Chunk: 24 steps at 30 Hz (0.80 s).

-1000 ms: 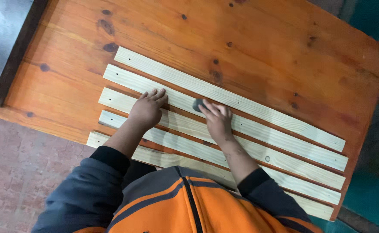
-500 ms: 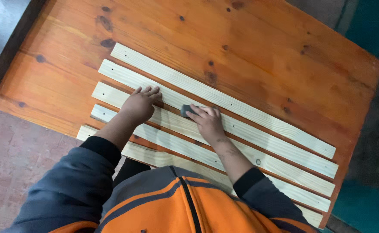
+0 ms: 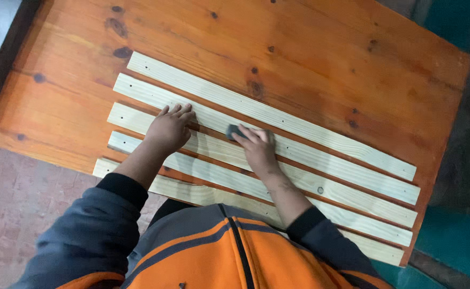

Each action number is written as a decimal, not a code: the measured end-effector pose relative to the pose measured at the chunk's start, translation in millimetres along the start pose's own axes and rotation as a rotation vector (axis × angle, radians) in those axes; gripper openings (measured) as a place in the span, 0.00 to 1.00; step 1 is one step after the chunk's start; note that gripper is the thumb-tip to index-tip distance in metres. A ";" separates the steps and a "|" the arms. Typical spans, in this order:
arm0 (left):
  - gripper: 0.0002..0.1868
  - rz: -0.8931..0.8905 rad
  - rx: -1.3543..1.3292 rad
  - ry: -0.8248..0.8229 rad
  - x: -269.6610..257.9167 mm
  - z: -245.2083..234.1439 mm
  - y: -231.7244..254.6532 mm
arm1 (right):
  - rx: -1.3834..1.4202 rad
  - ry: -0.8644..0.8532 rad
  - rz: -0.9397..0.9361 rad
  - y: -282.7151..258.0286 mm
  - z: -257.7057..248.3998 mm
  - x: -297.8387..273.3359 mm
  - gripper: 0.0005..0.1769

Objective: The person sands several light-colored wooden planks laid on a wooden workbench using a sanding block. They move the block back and forth along the length of each plank, working systematically across the set.

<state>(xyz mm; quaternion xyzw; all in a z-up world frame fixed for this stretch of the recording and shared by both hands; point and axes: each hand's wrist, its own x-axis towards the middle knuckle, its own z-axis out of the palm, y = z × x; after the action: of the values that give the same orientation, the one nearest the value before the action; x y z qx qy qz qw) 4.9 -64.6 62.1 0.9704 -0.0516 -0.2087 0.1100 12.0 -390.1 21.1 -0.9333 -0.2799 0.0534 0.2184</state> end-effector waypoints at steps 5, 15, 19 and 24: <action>0.31 0.003 -0.023 0.009 -4.0 -7.5 5.9 | -0.141 -0.044 0.075 25.4 -18.3 -38.0 0.33; 0.33 0.439 0.036 0.205 13.2 26.1 14.0 | -0.121 0.015 0.098 16.2 16.0 -9.5 0.29; 0.34 0.506 -0.060 0.225 16.5 26.7 13.3 | 0.125 -0.022 0.162 -6.7 -19.6 -9.0 0.28; 0.31 0.513 -0.047 0.176 15.4 27.0 14.9 | 0.056 -0.018 0.227 11.4 -6.6 -31.0 0.27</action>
<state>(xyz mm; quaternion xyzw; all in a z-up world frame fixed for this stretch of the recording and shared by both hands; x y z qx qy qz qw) 6.8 -86.5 35.5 0.9372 -0.2811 -0.0898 0.1859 -6.8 -418.0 21.3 -0.9520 -0.1730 0.0940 0.2343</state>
